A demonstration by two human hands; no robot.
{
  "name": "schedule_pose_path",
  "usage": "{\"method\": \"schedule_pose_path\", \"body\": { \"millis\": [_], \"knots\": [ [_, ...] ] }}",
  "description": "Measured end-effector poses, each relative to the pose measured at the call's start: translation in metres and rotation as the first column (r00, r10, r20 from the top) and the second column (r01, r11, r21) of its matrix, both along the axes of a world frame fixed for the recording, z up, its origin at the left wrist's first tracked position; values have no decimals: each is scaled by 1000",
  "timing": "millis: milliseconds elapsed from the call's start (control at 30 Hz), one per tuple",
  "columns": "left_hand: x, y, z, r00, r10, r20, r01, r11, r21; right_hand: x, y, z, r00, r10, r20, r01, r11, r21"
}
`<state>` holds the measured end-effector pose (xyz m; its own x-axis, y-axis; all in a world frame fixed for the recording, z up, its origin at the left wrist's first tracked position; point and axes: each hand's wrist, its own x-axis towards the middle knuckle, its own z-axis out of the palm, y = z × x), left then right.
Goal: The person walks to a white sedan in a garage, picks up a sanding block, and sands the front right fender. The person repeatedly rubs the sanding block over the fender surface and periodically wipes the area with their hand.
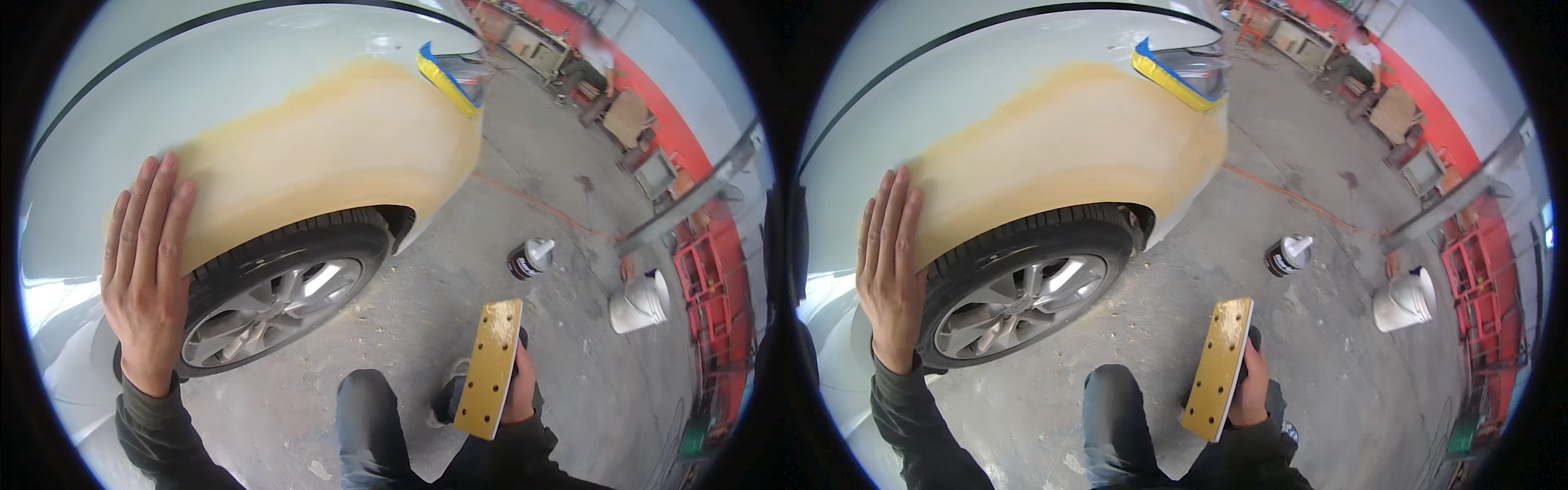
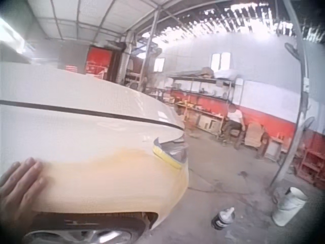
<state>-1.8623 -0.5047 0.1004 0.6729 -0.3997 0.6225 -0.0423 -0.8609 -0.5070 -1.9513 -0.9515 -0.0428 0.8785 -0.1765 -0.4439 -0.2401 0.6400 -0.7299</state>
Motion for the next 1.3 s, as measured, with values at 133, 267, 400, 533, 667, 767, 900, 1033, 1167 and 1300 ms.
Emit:
{"method": "schedule_pose_path", "body": {
  "millis": [133,267,400,533,667,767,900,1033,1167,1300],
  "knots": [
    [2,-8,2,998,-54,6,55,995,-81,-49,-8,1,990,-105,93,125,963,-240],
    [3,-13,1,998,-62,32,65,995,-79,-68,-16,1,980,-181,81,196,951,-238],
    [1,-18,4,996,-79,43,83,992,-93,-66,-24,-2,982,-169,83,184,954,-239],
    [-3,-23,6,995,-93,28,96,990,-99,-50,-28,-1,976,-193,96,210,951,-227],
    [0,-25,12,991,-136,9,136,985,-105,-18,-39,-2,980,-135,147,166,960,-224],
    [3,-27,13,987,-159,-12,158,984,-85,20,-27,-5,968,-74,240,146,943,-299],
    [-6,-17,27,971,-192,-144,189,981,-34,76,7,9,859,180,479,148,809,-569],
    [-33,38,44,978,-121,-173,108,991,-80,159,42,48,558,451,697,466,525,-712],
    [-35,41,44,992,-62,-106,52,994,-93,225,88,83,359,528,770,722,366,-588],
    [-35,38,39,991,-35,-126,19,992,-122,234,129,88,214,513,831,775,429,-465]
  ]
}}
